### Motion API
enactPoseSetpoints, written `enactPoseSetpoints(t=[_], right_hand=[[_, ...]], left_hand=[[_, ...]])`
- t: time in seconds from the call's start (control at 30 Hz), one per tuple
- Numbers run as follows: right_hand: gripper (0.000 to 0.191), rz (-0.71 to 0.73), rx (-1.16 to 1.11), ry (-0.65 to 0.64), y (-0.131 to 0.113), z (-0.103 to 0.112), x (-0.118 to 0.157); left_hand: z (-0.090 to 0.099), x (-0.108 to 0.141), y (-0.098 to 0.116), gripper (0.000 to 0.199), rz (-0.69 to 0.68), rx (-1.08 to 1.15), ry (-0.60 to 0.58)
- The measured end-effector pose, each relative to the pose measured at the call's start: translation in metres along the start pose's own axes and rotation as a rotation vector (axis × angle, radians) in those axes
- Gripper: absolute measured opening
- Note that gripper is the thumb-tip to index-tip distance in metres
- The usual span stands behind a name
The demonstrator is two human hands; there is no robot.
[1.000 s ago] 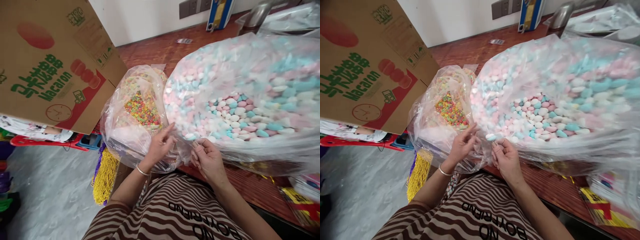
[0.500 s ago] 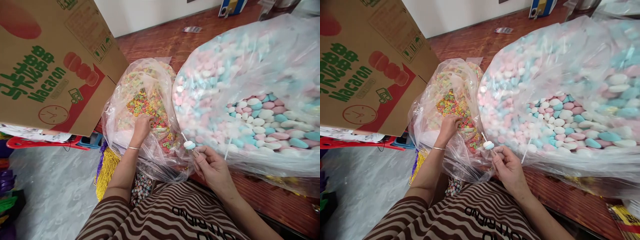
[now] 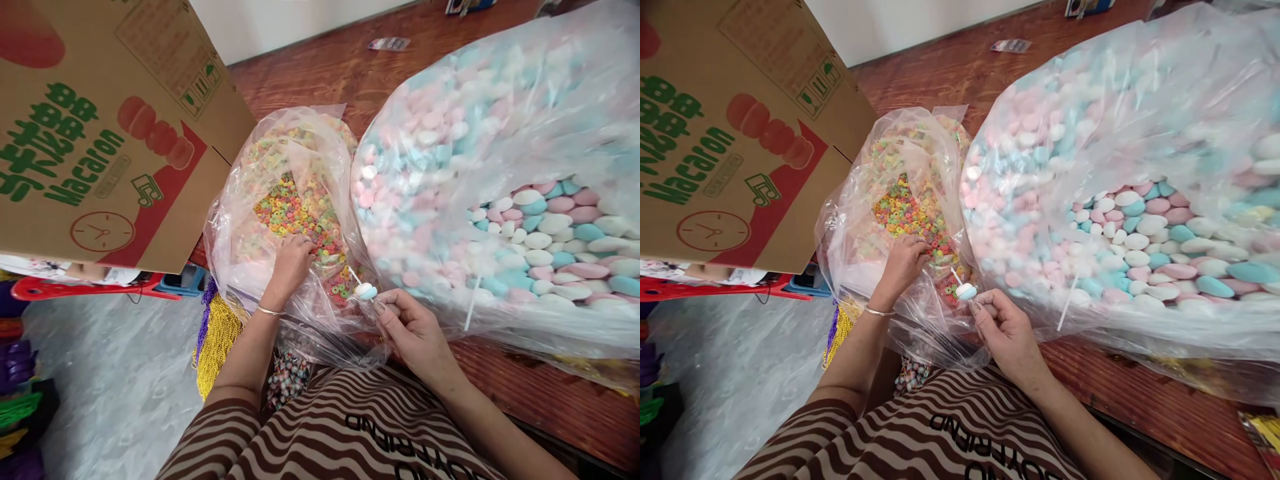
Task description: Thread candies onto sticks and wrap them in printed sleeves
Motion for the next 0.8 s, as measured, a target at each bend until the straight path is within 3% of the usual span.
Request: enactPoseSetpoints(t=[0.2,0.4,0.63,0.8], right_hand=[[0.036,0.012,0.005,0.026,0.001,0.005,0.000],[0.035,-0.006,0.022,0.027,0.004,0.006,-0.001],[0.034,-0.020,0.044,0.021,0.004,0.004,-0.002],[0.035,-0.020,0.068,0.018,0.004,0.003,-0.003]], left_hand=[[0.007,0.020,-0.002,0.019,-0.009,-0.036,-0.072],[0.026,0.018,-0.025,0.023,0.107,-0.088,0.081],[0.007,-0.012,-0.007,0.016,0.029,-0.049,0.099],[0.004,-0.013,-0.006,0.022,-0.038,0.030,0.042]])
Point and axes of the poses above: each hand's wrist, its own x-axis away from the middle knuckle, its own z-axis out of the back of the hand, y = z × x, the point moved 10 cm from there along -x, towards the middle knuckle, and after that the axes turned 2 degrees about z, right-handed, at the moved point
